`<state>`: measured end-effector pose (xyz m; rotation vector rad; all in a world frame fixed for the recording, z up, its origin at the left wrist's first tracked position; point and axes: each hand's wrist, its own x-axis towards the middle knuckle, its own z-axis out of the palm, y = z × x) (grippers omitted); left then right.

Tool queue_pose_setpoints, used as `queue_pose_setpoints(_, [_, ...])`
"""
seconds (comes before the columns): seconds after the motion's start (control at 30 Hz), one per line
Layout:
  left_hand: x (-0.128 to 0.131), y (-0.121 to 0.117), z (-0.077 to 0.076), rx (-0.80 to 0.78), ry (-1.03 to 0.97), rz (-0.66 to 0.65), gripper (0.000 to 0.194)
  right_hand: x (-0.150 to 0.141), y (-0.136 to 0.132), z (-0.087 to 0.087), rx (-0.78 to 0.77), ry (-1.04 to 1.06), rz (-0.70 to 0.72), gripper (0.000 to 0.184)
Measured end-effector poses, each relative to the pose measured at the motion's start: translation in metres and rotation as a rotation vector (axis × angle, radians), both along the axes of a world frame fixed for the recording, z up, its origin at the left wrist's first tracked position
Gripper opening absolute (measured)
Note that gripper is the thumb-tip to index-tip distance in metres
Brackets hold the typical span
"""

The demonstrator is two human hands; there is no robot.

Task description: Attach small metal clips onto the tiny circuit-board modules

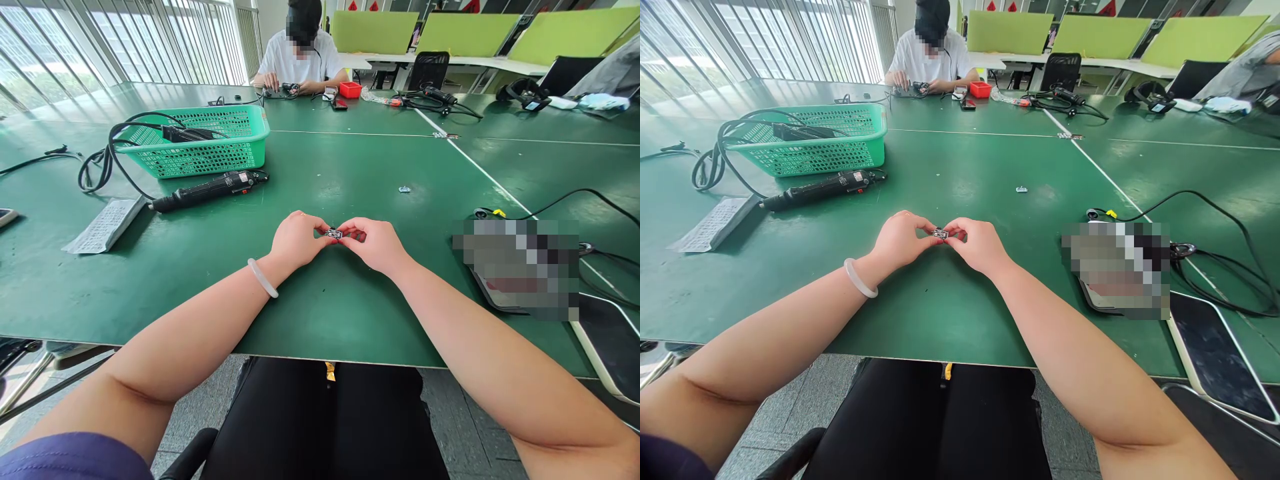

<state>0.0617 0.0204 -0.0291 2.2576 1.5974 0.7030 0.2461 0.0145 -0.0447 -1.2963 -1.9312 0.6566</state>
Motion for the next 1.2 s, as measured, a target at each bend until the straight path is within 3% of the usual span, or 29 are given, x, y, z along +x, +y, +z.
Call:
queue_pose_setpoints(0.17, [-0.001, 0.001, -0.001, -0.028, -0.021, -0.002, 0.026, -0.001, -0.001, 0.002, -0.03, -0.004, -0.01, 0.015])
queue_pose_setpoints(0.3, [-0.001, -0.001, 0.001, -0.143, -0.149, -0.013, 0.033, -0.001, -0.001, 0.003, -0.039, 0.022, -0.028, 0.015])
queue_pose_setpoints(0.47, [0.008, -0.007, 0.002, -0.493, -0.651, -0.02, 0.047, -0.005, -0.003, 0.002, -0.012, 0.046, -0.059, 0.016])
queue_pose_setpoints(0.57, [0.015, -0.011, 0.001, -0.696, -0.989, -0.023, 0.039, -0.008, -0.005, 0.001, 0.025, 0.027, -0.082, 0.015])
queue_pose_setpoints(0.67, [0.02, -0.013, 0.0, -0.768, -1.138, -0.035, 0.022, -0.012, -0.005, 0.0, 0.067, 0.004, -0.105, 0.015])
queue_pose_setpoints(0.8, [0.02, -0.014, 0.0, -0.791, -1.182, 0.016, 0.014, -0.017, -0.007, -0.002, 0.121, -0.054, -0.117, 0.011])
queue_pose_setpoints(1.03, [0.014, -0.012, 0.003, -0.864, -1.148, 0.016, 0.016, -0.021, -0.012, 0.002, 0.17, -0.131, -0.095, 0.011])
queue_pose_setpoints(1.2, [-0.007, -0.008, 0.014, -0.867, -1.125, 0.155, 0.016, -0.016, -0.012, 0.002, 0.165, -0.078, -0.099, 0.017])
